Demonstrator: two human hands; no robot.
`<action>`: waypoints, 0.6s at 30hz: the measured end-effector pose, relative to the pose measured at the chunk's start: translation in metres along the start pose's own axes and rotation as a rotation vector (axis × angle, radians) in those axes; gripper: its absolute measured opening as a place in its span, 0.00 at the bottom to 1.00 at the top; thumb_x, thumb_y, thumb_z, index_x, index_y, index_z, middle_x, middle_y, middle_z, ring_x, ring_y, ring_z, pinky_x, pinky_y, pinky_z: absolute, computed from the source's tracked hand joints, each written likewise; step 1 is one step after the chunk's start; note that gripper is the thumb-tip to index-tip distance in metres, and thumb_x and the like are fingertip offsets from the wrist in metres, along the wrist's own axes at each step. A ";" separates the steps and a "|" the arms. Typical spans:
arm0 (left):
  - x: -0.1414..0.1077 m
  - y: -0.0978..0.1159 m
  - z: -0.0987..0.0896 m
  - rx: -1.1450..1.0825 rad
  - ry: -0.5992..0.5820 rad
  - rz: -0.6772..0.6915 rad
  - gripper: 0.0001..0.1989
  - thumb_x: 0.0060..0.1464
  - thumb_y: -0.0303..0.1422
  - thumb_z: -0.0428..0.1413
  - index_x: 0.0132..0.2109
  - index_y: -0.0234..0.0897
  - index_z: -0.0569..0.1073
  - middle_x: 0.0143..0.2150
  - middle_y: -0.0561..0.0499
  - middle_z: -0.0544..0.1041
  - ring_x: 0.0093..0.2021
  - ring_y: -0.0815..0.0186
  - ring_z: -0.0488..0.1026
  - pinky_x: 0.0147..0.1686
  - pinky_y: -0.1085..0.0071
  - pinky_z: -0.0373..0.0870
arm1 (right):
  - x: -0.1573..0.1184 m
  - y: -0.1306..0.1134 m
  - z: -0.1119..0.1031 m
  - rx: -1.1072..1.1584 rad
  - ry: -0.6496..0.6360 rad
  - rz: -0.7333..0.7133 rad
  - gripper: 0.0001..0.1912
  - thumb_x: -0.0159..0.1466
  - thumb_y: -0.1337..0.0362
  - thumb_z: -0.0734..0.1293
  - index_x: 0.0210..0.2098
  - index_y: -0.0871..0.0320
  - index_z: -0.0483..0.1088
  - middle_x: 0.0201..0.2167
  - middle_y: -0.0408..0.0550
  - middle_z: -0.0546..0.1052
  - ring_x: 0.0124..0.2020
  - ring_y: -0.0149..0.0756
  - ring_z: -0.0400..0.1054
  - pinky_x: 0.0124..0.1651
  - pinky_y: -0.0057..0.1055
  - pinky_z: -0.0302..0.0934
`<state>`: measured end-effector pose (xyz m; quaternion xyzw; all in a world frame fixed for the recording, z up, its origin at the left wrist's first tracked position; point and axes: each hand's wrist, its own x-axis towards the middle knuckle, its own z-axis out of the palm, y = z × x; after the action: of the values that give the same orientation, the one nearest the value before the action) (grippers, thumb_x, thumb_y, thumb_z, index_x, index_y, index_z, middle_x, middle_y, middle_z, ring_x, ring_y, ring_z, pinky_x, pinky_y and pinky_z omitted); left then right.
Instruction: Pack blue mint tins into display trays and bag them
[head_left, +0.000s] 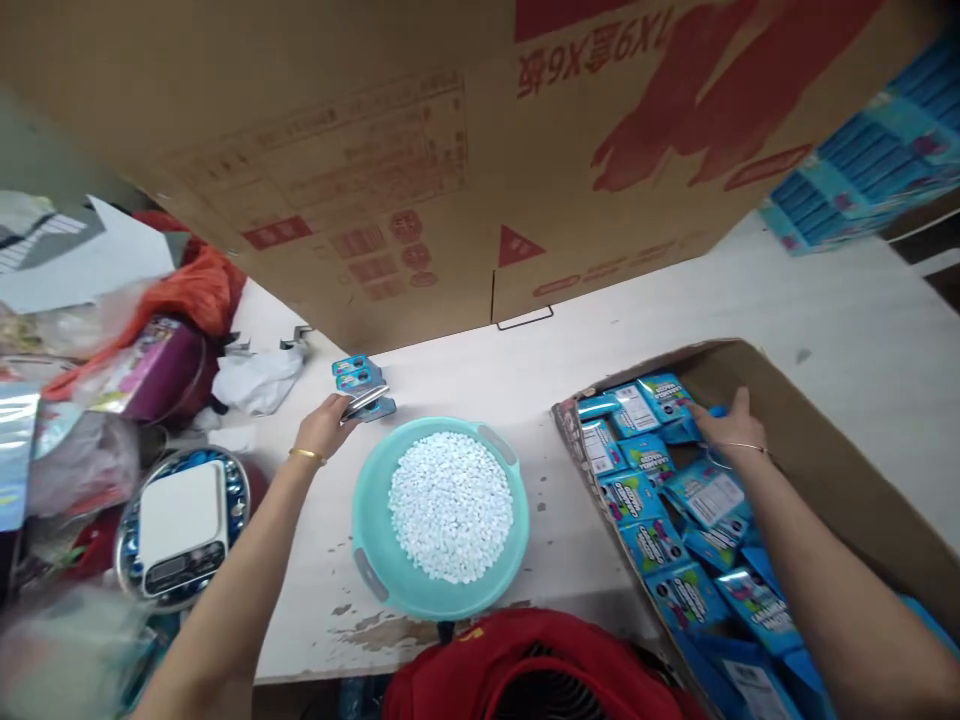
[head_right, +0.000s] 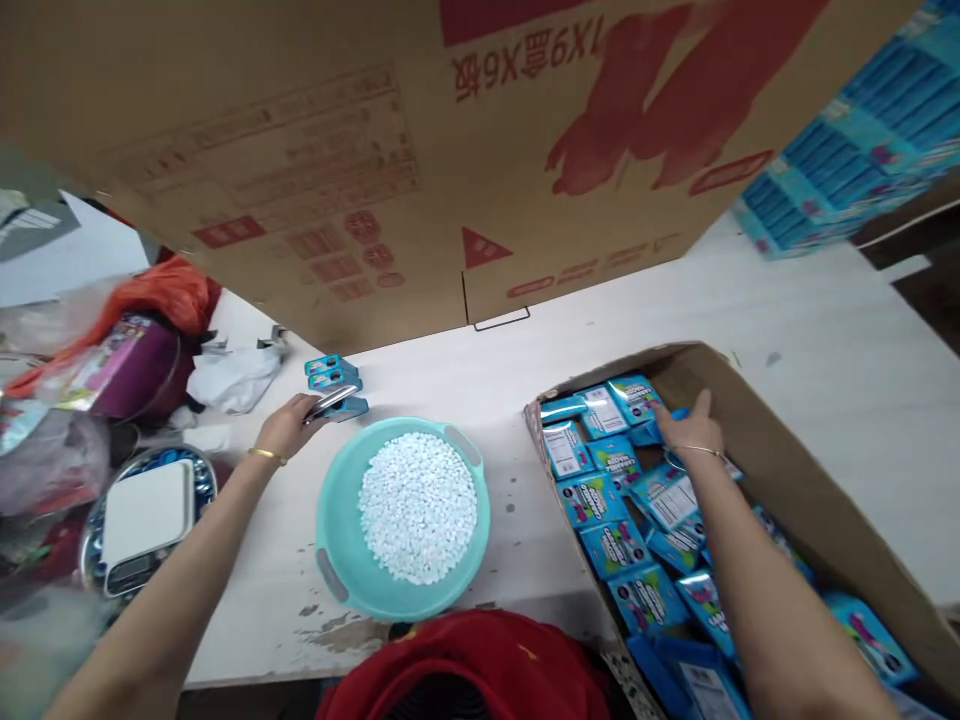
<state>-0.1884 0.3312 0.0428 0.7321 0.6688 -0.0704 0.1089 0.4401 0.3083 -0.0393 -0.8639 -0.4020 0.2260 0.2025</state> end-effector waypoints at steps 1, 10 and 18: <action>0.006 -0.006 0.006 0.012 -0.025 -0.016 0.16 0.57 0.39 0.49 0.49 0.37 0.68 0.49 0.45 0.71 0.45 0.60 0.72 0.41 0.69 0.68 | -0.001 -0.002 0.002 -0.059 -0.018 0.050 0.47 0.56 0.57 0.68 0.66 0.71 0.43 0.50 0.82 0.64 0.55 0.67 0.61 0.52 0.56 0.52; 0.014 -0.009 0.023 -0.070 0.198 -0.155 0.25 0.54 0.52 0.46 0.52 0.39 0.61 0.48 0.46 0.67 0.47 0.53 0.70 0.41 0.58 0.72 | -0.083 -0.008 -0.051 0.537 -0.023 0.239 0.51 0.46 0.60 0.72 0.65 0.56 0.47 0.60 0.61 0.61 0.53 0.52 0.66 0.48 0.49 0.65; -0.098 0.058 0.051 -0.433 -0.099 0.206 0.18 0.56 0.46 0.45 0.47 0.41 0.68 0.43 0.49 0.76 0.43 0.59 0.74 0.46 0.63 0.71 | -0.186 -0.061 -0.026 1.173 -0.747 0.051 0.28 0.51 0.62 0.70 0.51 0.50 0.64 0.45 0.47 0.76 0.45 0.42 0.72 0.47 0.45 0.68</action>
<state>-0.1379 0.2196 0.0219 0.7516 0.5841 0.0503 0.3023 0.3111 0.1940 0.0563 -0.4856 -0.2357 0.6926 0.4785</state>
